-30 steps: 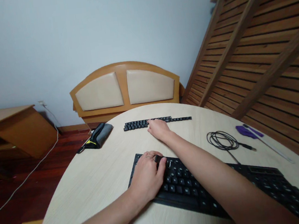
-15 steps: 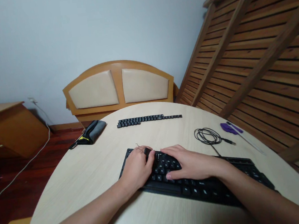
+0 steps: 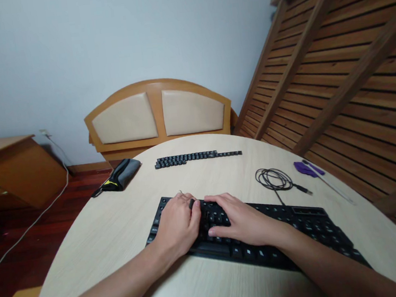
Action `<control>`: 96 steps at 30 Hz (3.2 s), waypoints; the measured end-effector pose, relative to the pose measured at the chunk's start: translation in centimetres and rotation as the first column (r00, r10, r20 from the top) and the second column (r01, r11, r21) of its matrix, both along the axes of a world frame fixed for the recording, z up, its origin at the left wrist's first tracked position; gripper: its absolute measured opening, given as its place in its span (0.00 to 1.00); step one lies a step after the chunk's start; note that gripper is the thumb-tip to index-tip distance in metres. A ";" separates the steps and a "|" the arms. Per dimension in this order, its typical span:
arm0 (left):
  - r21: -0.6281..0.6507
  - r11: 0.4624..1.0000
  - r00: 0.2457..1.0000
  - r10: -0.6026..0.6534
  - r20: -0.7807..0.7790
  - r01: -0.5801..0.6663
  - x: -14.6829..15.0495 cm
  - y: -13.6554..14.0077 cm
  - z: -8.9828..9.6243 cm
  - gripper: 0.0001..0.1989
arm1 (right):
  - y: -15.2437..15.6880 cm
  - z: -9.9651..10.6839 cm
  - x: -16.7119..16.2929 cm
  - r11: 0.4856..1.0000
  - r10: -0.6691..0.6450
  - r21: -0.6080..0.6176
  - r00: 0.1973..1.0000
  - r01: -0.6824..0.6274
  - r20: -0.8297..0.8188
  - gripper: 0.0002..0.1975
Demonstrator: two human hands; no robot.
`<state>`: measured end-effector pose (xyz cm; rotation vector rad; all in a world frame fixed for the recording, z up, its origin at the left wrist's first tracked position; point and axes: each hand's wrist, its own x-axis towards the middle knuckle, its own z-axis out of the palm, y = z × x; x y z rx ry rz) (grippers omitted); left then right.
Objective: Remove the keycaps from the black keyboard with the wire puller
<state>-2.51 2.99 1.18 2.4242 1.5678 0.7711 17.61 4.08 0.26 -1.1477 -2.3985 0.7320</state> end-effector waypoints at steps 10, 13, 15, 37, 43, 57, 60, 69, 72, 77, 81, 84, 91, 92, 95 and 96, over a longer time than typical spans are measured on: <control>-0.036 0.997 0.998 -0.064 -0.008 0.064 0.4 -0.2 -0.4 0.20 | -0.6 -0.2 -0.5 0.993 -0.048 0.105 0.996 0.055 -0.069 0.12; -0.059 0.996 0.997 -0.067 -0.023 0.066 0.5 -0.2 -0.4 0.20 | -0.6 -0.2 -0.5 0.990 -0.048 0.127 0.996 0.057 -0.074 0.12; -0.080 0.994 0.997 -0.071 -0.021 0.069 0.6 -0.1 -0.4 0.20 | -0.6 -0.2 -0.5 0.988 -0.036 0.149 0.996 0.049 -0.087 0.11; -0.329 0.942 0.955 0.041 0.295 0.061 0.1 0.5 -1.2 0.23 | -0.4 -1.0 -0.3 0.975 -0.046 0.210 0.993 0.069 -0.112 0.03; -0.327 0.943 0.956 0.041 0.290 0.058 0.1 0.4 -0.8 0.24 | -0.5 -1.0 -0.3 0.978 -0.044 0.199 0.992 0.067 -0.118 0.03; -0.260 0.966 0.932 0.089 0.352 0.006 0.3 0.6 -0.8 0.25 | -0.4 -0.5 -0.5 0.973 -0.189 0.096 0.965 0.209 -0.181 0.04; -0.226 0.974 0.927 0.069 0.369 0.018 0.3 0.6 -0.8 0.24 | -0.4 -0.3 -0.4 0.971 -0.202 0.093 0.963 0.221 -0.180 0.05; -0.271 0.962 0.917 0.079 0.391 0.032 0.3 0.6 -0.7 0.25 | -0.2 -0.2 -0.4 0.970 -0.199 0.096 0.957 0.223 -0.212 0.04; -0.256 0.966 0.918 0.077 0.390 0.028 0.3 0.6 -0.8 0.25 | -0.1 -0.3 -0.3 0.967 -0.215 0.085 0.951 0.239 -0.223 0.04; -0.244 0.969 0.918 0.064 0.391 0.036 0.3 0.6 -0.6 0.24 | 0.0 -0.3 -0.2 0.968 -0.221 0.067 0.945 0.243 -0.239 0.05; -0.239 0.970 0.928 0.062 0.368 0.030 0.4 0.6 -0.6 0.24 | 0.0 -0.2 -0.3 0.966 -0.225 0.065 0.939 0.249 -0.259 0.05; -0.238 0.971 0.938 0.074 0.339 0.009 0.4 0.6 -0.8 0.24 | 0.0 -0.2 -0.3 0.964 -0.228 0.071 0.934 0.256 -0.274 0.05; -0.239 0.971 0.937 0.082 0.338 0.002 0.3 0.6 -0.9 0.24 | 0.0 -0.3 -0.3 0.965 -0.212 0.085 0.932 0.246 -0.294 0.07; -0.236 0.972 0.937 0.080 0.340 0.002 0.3 0.6 -0.9 0.24 | 0.0 -0.3 -0.3 0.965 -0.211 0.086 0.932 0.246 -0.295 0.07; -0.239 0.971 0.936 0.081 0.342 0.004 0.3 0.6 -0.9 0.24 | 0.0 -0.3 -0.3 0.964 -0.212 0.091 0.931 0.248 -0.297 0.08; -0.241 0.970 0.937 0.080 0.340 0.005 0.3 0.6 -0.9 0.24 | 0.1 -0.3 -0.2 0.964 -0.212 0.094 0.931 0.249 -0.298 0.08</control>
